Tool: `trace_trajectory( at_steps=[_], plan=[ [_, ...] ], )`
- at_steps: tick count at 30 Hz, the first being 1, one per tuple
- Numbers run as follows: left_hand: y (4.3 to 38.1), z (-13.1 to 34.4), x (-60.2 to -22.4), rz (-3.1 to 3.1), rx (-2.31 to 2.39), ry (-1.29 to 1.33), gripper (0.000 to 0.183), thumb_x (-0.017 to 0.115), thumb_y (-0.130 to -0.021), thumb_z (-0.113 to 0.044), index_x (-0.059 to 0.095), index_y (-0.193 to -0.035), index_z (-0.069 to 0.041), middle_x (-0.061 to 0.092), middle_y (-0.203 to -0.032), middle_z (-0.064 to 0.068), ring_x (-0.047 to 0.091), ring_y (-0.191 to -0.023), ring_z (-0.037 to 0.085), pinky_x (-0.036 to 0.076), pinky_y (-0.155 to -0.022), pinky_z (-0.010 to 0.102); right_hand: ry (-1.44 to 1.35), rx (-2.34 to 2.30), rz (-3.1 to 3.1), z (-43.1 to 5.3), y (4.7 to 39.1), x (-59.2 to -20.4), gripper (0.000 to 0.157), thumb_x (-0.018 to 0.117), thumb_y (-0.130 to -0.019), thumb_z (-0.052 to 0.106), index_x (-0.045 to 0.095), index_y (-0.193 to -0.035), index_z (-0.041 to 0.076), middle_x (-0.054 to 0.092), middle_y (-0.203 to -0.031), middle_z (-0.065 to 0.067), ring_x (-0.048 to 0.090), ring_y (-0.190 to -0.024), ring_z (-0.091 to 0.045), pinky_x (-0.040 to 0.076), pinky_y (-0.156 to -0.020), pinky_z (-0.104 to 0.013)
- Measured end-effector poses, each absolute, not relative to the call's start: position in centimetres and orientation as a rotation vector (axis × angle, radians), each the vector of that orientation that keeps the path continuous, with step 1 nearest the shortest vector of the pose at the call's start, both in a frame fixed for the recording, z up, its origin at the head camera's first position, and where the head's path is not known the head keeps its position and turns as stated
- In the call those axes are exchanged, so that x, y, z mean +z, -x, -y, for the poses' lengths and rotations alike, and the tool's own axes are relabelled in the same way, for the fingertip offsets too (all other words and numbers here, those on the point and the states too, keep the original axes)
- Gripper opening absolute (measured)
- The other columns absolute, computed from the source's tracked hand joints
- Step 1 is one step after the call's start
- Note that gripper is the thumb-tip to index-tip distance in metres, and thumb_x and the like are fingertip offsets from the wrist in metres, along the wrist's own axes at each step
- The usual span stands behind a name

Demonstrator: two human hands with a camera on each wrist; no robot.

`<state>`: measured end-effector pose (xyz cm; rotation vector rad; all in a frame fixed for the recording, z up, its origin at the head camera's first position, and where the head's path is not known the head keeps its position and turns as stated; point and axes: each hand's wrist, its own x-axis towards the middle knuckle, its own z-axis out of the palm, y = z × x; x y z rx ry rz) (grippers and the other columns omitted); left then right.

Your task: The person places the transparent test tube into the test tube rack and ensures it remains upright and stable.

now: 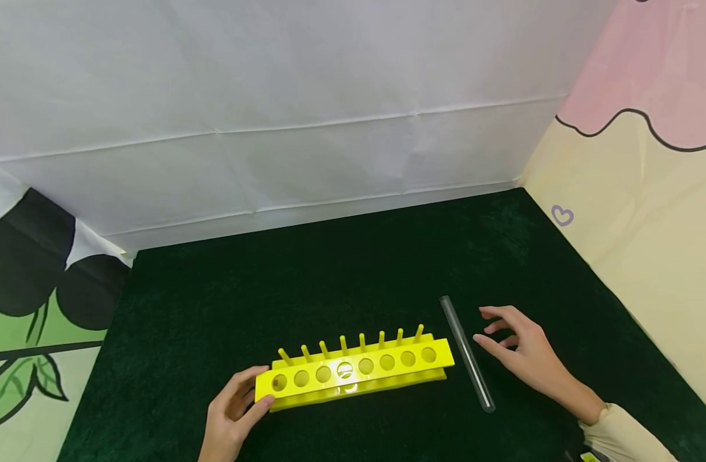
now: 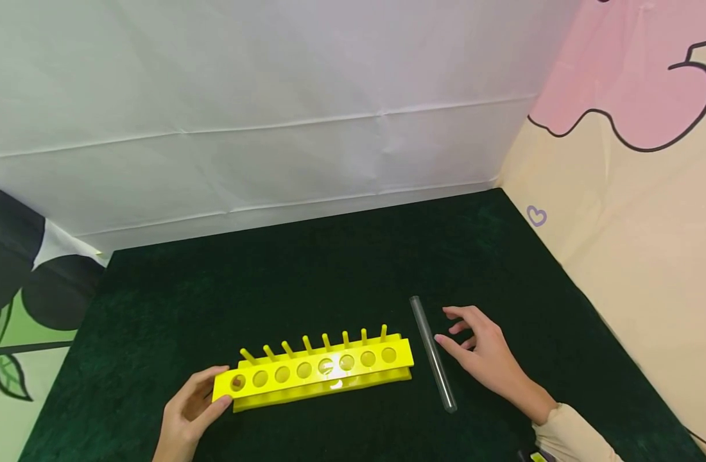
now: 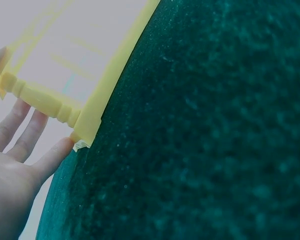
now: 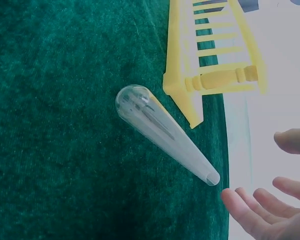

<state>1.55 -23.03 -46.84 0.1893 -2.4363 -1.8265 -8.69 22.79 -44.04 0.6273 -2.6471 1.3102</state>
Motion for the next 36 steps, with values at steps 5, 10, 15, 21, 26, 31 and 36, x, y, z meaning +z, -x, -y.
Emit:
trace_trajectory(
  at_steps=[5, 10, 15, 21, 26, 31, 36],
  plan=[
    [-1.5, 23.1, -46.9, 2.431, -1.83, -0.178, 0.04, 0.067, -0.087, -0.005, 0.053, -0.124, -0.002, 0.054, -0.124, 0.011, 0.057, -0.106, 0.017, 0.051, -0.085, 0.023, -0.623, 1.33, 2.648, -22.5, 8.9, -44.3, 0.042, 0.07, -0.085, 0.006, 0.054, -0.123, 0.01, 0.057, -0.113, -0.006, 0.06, -0.087, -0.019, 0.055, -0.062, -0.026],
    [-1.5, 23.1, -46.8, 2.434, -1.83, -0.184, 0.04, 0.067, -0.087, -0.006, 0.053, -0.124, -0.003, 0.054, -0.124, 0.011, 0.056, -0.106, 0.016, 0.051, -0.086, 0.023, -0.621, 1.321, 2.658, -22.4, 9.2, -44.7, 0.043, 0.07, -0.084, 0.005, 0.054, -0.123, 0.009, 0.058, -0.112, -0.012, 0.06, -0.085, -0.019, 0.054, -0.061, -0.026],
    [-1.5, 23.1, -46.9, 2.438, -1.83, -0.193, 0.04, 0.068, -0.087, -0.006, 0.053, -0.123, -0.003, 0.054, -0.123, 0.011, 0.057, -0.106, 0.016, 0.051, -0.086, 0.023, -0.625, 1.323, 2.66, -22.2, 9.4, -44.8, 0.046, 0.072, -0.082, 0.004, 0.053, -0.124, 0.009, 0.058, -0.112, -0.012, 0.061, -0.084, -0.019, 0.054, -0.059, -0.026],
    [-1.5, 23.0, -46.9, 2.437, -1.831, -0.199, 0.04, 0.068, -0.087, -0.007, 0.053, -0.123, -0.003, 0.054, -0.123, 0.011, 0.057, -0.106, 0.017, 0.051, -0.086, 0.023, -0.6, 1.333, 2.689, -22.0, 9.8, -45.0, 0.042, 0.071, -0.084, 0.007, 0.054, -0.123, 0.008, 0.058, -0.11, -0.013, 0.06, -0.083, -0.012, 0.054, -0.058, -0.026],
    [-1.5, 23.1, -46.9, 2.439, -1.833, -0.202, 0.04, 0.068, -0.087, -0.007, 0.053, -0.124, -0.003, 0.054, -0.124, 0.01, 0.056, -0.106, 0.017, 0.051, -0.086, 0.024, -0.598, 1.347, 2.697, -21.8, 9.9, -45.2, 0.039, 0.07, -0.085, 0.01, 0.055, -0.121, 0.005, 0.058, -0.109, -0.015, 0.06, -0.081, -0.009, 0.053, -0.057, -0.027],
    [-1.5, 23.0, -46.9, 2.444, -1.831, -0.209, 0.041, 0.068, -0.086, -0.007, 0.052, -0.123, -0.003, 0.054, -0.123, 0.01, 0.056, -0.106, 0.017, 0.051, -0.086, 0.024, -0.576, 1.333, 2.722, -21.5, 10.1, -45.4, 0.04, 0.071, -0.085, 0.012, 0.054, -0.121, 0.003, 0.058, -0.109, -0.015, 0.06, -0.079, -0.009, 0.052, -0.057, -0.026],
    [-1.5, 23.0, -46.8, 2.445, -1.839, -0.221, 0.04, 0.068, -0.086, -0.007, 0.053, -0.123, -0.004, 0.054, -0.124, 0.01, 0.056, -0.106, 0.017, 0.051, -0.086, 0.024, -0.557, 1.306, 2.744, -21.4, 10.2, -45.6, 0.04, 0.072, -0.084, 0.013, 0.056, -0.12, 0.003, 0.059, -0.107, -0.014, 0.059, -0.077, -0.008, 0.051, -0.057, -0.024]
  ],
)
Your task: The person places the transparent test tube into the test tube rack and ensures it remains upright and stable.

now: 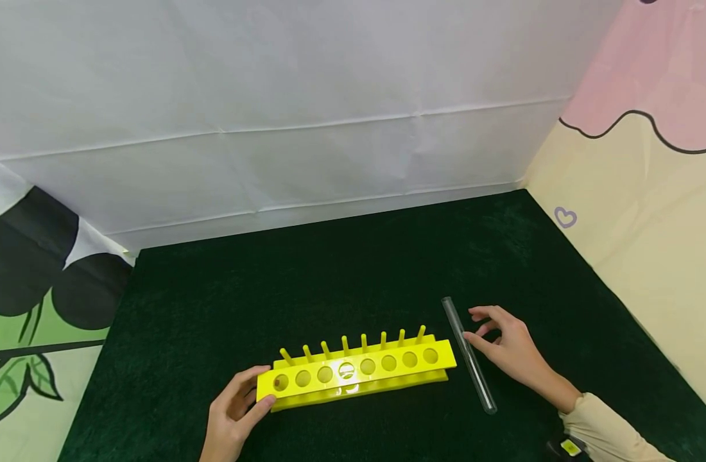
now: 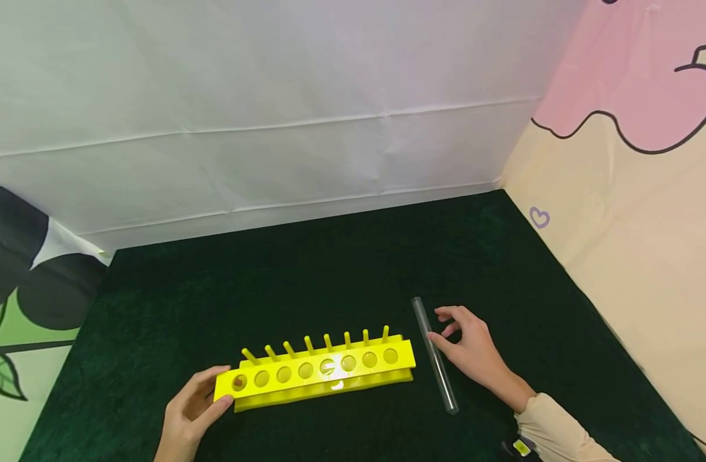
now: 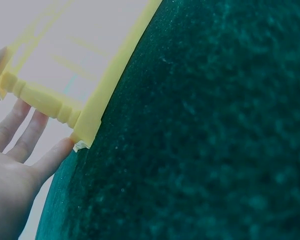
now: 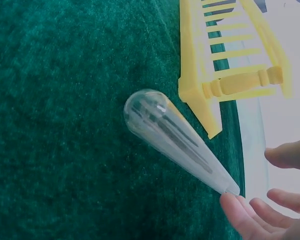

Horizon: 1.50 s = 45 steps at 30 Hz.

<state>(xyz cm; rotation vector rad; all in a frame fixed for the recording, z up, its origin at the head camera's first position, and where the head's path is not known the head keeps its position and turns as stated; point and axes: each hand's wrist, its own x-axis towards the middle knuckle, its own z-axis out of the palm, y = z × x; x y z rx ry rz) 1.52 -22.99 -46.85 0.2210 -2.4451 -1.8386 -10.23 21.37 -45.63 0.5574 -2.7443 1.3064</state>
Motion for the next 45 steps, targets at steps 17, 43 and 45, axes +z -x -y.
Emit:
trace_trajectory(
  at_steps=[17, 43, 45],
  plan=[
    [-1.6, 22.9, -46.6, 2.446, -1.83, -0.245, 0.04, 0.069, -0.086, -0.009, 0.054, -0.123, -0.004, 0.054, -0.123, 0.009, 0.057, -0.104, 0.017, 0.051, -0.086, 0.024, -0.522, 1.303, 2.82, -20.4, 10.7, -46.2, 0.04, 0.073, -0.083, 0.018, 0.058, -0.117, 0.002, 0.058, -0.104, -0.012, 0.06, -0.076, -0.011, 0.049, -0.062, -0.024],
    [-1.9, 22.6, -46.3, 2.44, -1.821, -0.266, 0.04, 0.07, -0.085, -0.008, 0.054, -0.122, -0.004, 0.055, -0.121, 0.005, 0.058, -0.103, 0.018, 0.052, -0.085, 0.025, -0.391, 1.419, 2.964, -19.7, 11.6, -47.0, 0.046, 0.074, -0.08, 0.01, 0.052, -0.119, -0.002, 0.054, -0.095, -0.01, 0.053, -0.059, -0.013, 0.05, -0.046, -0.026],
    [-1.9, 22.6, -46.2, 2.439, -1.82, -0.271, 0.04, 0.07, -0.085, -0.008, 0.055, -0.122, -0.004, 0.055, -0.121, 0.006, 0.058, -0.103, 0.018, 0.052, -0.085, 0.025, -0.379, 1.44, 2.981, -19.7, 11.7, -46.9, 0.047, 0.073, -0.08, 0.009, 0.051, -0.12, -0.002, 0.053, -0.096, -0.011, 0.053, -0.057, -0.013, 0.05, -0.044, -0.027]
  ],
)
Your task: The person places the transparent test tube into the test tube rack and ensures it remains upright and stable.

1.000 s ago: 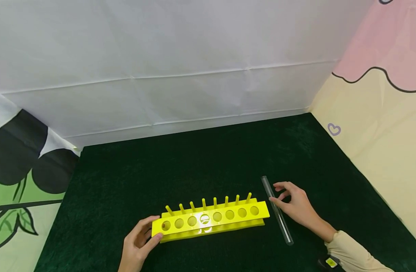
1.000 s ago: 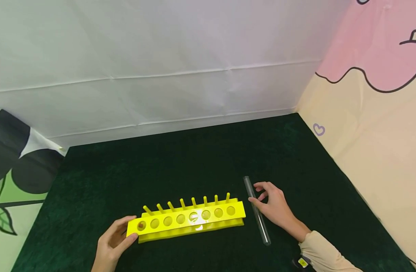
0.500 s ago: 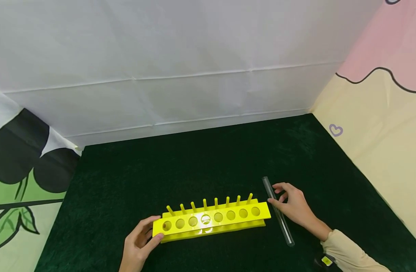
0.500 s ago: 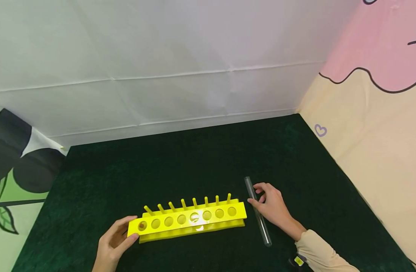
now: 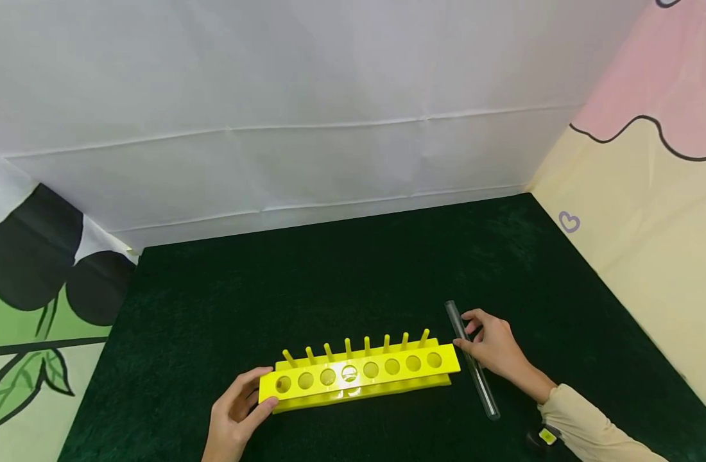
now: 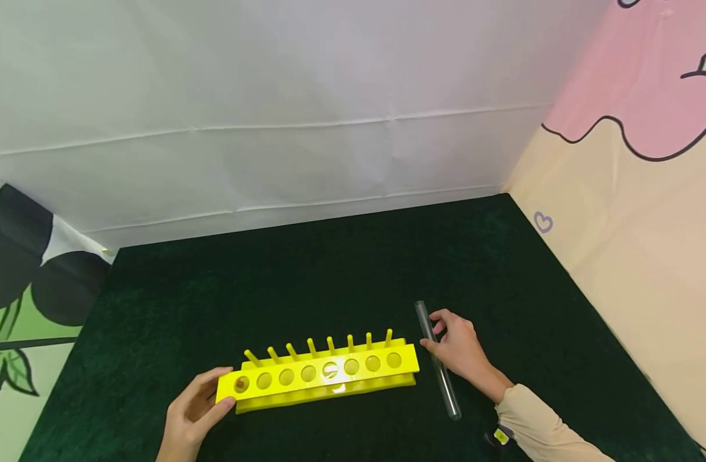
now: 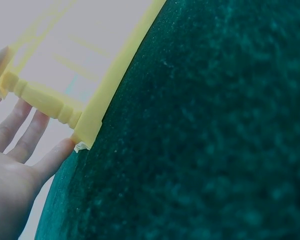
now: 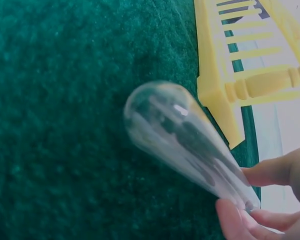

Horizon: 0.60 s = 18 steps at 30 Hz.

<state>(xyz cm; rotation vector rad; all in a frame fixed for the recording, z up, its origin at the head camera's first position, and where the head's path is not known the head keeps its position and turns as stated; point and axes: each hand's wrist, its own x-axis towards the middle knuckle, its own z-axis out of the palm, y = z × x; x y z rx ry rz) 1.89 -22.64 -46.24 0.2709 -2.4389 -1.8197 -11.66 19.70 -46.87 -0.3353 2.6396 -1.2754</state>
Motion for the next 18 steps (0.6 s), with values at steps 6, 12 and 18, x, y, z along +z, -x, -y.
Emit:
trace_trajectory(
  at_steps=[6, 12, 18],
  plan=[
    [-1.98, 22.63, -46.06, 2.441, -1.81, -0.275, 0.039, 0.07, -0.085, -0.008, 0.055, -0.121, -0.005, 0.055, -0.121, 0.005, 0.058, -0.103, 0.018, 0.052, -0.085, 0.024, 0.3, -1.261, -2.609, -19.72, 11.78, -46.47, 0.048, 0.073, -0.081, 0.009, 0.051, -0.121, -0.003, 0.053, -0.097, -0.012, 0.054, -0.054, -0.014, 0.05, -0.042, -0.028],
    [-2.0, 22.62, -46.11, 2.428, -1.822, -0.265, 0.039, 0.07, -0.085, -0.009, 0.055, -0.121, -0.004, 0.055, -0.121, 0.007, 0.058, -0.103, 0.018, 0.052, -0.084, 0.024, 0.299, -1.263, -2.593, -19.69, 11.83, -46.27, 0.047, 0.072, -0.081, 0.008, 0.051, -0.121, -0.003, 0.053, -0.096, -0.013, 0.054, -0.054, -0.015, 0.05, -0.042, -0.028],
    [-1.95, 22.66, -46.12, 2.415, -1.833, -0.236, 0.039, 0.069, -0.086, -0.009, 0.055, -0.121, -0.004, 0.056, -0.121, 0.007, 0.058, -0.102, 0.018, 0.052, -0.084, 0.024, 0.304, -1.279, -2.577, -19.77, 11.71, -46.02, 0.046, 0.071, -0.081, 0.007, 0.051, -0.121, -0.003, 0.052, -0.096, -0.013, 0.054, -0.054, -0.015, 0.05, -0.042, -0.029]
  ],
)
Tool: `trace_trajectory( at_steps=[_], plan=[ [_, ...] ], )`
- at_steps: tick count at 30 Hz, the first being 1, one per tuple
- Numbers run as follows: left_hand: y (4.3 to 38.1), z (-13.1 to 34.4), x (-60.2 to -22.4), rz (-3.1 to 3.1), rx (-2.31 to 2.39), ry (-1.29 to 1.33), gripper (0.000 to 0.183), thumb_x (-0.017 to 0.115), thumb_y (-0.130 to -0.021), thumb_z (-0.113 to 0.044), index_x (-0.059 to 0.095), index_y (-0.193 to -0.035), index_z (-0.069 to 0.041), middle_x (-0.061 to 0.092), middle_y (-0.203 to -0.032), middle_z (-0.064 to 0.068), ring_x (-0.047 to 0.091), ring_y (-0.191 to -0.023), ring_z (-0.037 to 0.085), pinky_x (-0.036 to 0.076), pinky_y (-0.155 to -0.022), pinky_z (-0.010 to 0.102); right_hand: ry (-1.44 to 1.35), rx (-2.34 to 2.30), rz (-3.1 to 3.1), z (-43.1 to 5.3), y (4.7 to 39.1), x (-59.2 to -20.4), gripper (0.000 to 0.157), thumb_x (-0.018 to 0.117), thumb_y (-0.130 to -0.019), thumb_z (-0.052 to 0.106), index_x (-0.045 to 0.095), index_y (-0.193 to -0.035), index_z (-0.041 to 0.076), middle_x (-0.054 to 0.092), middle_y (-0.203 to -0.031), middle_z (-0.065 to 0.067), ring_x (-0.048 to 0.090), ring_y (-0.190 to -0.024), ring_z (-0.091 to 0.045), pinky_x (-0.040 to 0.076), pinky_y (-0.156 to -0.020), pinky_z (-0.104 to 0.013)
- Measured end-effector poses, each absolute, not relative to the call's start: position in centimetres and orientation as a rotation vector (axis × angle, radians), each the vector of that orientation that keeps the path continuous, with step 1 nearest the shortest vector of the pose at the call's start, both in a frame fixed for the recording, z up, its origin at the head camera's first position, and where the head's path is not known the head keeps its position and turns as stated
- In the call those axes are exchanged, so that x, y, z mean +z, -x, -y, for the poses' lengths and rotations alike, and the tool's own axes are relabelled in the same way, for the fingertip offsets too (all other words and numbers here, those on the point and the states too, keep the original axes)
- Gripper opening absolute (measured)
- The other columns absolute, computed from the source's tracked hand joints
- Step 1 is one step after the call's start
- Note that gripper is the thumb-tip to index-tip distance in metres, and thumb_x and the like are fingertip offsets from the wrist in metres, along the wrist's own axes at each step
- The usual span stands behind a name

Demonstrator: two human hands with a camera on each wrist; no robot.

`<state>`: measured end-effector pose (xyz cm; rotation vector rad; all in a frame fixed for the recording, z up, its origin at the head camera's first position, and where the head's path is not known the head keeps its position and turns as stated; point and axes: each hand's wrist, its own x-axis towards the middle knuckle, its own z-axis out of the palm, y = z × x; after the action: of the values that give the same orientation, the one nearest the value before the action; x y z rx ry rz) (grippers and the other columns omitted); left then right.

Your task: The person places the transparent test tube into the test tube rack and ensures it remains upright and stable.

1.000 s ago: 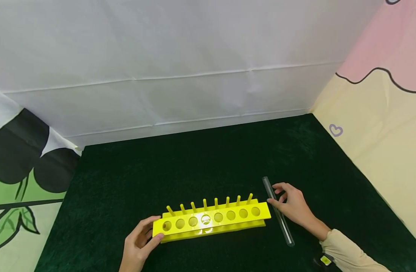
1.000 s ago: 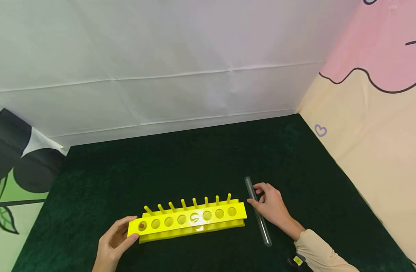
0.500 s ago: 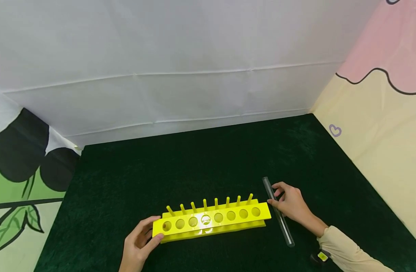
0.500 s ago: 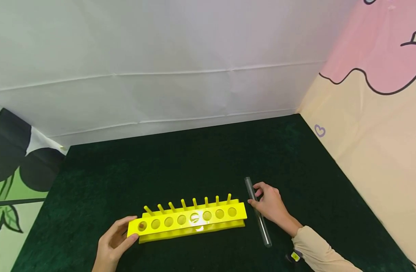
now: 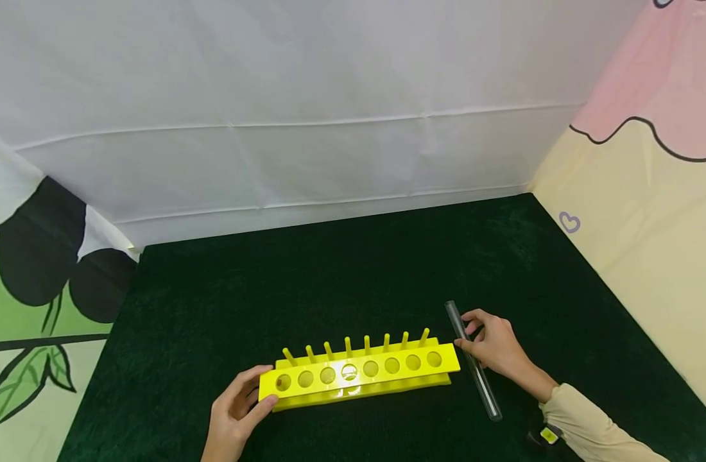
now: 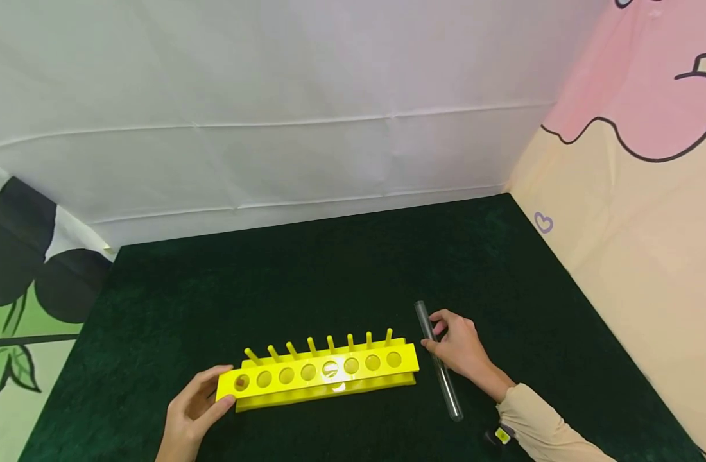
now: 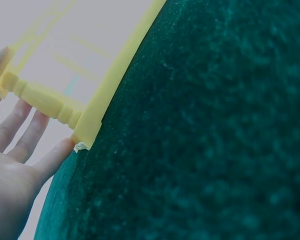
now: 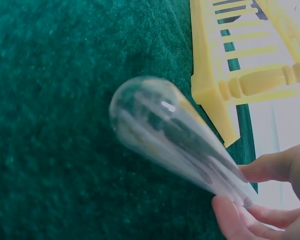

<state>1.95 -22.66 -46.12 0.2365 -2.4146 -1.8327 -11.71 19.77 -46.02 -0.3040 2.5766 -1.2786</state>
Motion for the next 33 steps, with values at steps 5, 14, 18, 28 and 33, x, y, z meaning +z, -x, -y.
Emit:
trace_trajectory(
  at_steps=[5, 14, 18, 28, 33],
  plan=[
    [-1.8, 22.8, -46.4, 2.411, -1.829, -0.227, 0.038, 0.069, -0.086, -0.009, 0.056, -0.121, -0.005, 0.056, -0.12, 0.006, 0.058, -0.101, 0.017, 0.052, -0.083, 0.024, 0.311, -1.279, -2.578, -19.7, 11.8, -46.1, 0.045, 0.071, -0.081, 0.007, 0.051, -0.121, -0.003, 0.053, -0.096, -0.013, 0.054, -0.054, -0.015, 0.051, -0.043, -0.029],
    [-1.9, 22.7, -46.4, 2.414, -1.835, -0.247, 0.038, 0.069, -0.086, -0.01, 0.056, -0.121, -0.006, 0.056, -0.12, 0.005, 0.058, -0.102, 0.018, 0.052, -0.084, 0.024, 0.336, -1.291, -2.579, -19.8, 11.9, -45.8, 0.046, 0.072, -0.081, 0.007, 0.051, -0.12, -0.003, 0.053, -0.095, -0.013, 0.055, -0.053, -0.014, 0.051, -0.042, -0.029],
    [-1.8, 22.7, -46.4, 2.418, -1.834, -0.259, 0.038, 0.069, -0.086, -0.011, 0.056, -0.121, -0.007, 0.055, -0.12, 0.005, 0.058, -0.103, 0.018, 0.052, -0.084, 0.024, 0.352, -1.3, -2.587, -19.8, 11.9, -45.5, 0.046, 0.072, -0.08, 0.007, 0.052, -0.12, -0.003, 0.053, -0.095, -0.013, 0.055, -0.053, -0.014, 0.05, -0.042, -0.028],
    [-1.7, 22.7, -46.6, 2.41, -1.84, -0.25, 0.038, 0.069, -0.086, -0.011, 0.055, -0.122, -0.005, 0.056, -0.121, 0.006, 0.058, -0.103, 0.019, 0.052, -0.084, 0.024, 0.366, -1.315, -2.596, -20.0, 12.0, -45.1, 0.044, 0.073, -0.081, 0.007, 0.053, -0.119, -0.002, 0.054, -0.094, -0.013, 0.054, -0.052, -0.014, 0.05, -0.042, -0.028],
    [-1.6, 22.7, -46.7, 2.411, -1.84, -0.253, 0.038, 0.069, -0.086, -0.011, 0.056, -0.121, -0.007, 0.056, -0.121, 0.007, 0.057, -0.103, 0.019, 0.052, -0.084, 0.023, 0.37, -1.306, -2.609, -20.1, 12.0, -44.9, 0.044, 0.073, -0.081, 0.008, 0.053, -0.119, -0.002, 0.054, -0.094, -0.012, 0.054, -0.053, -0.014, 0.05, -0.042, -0.028]
  ],
)
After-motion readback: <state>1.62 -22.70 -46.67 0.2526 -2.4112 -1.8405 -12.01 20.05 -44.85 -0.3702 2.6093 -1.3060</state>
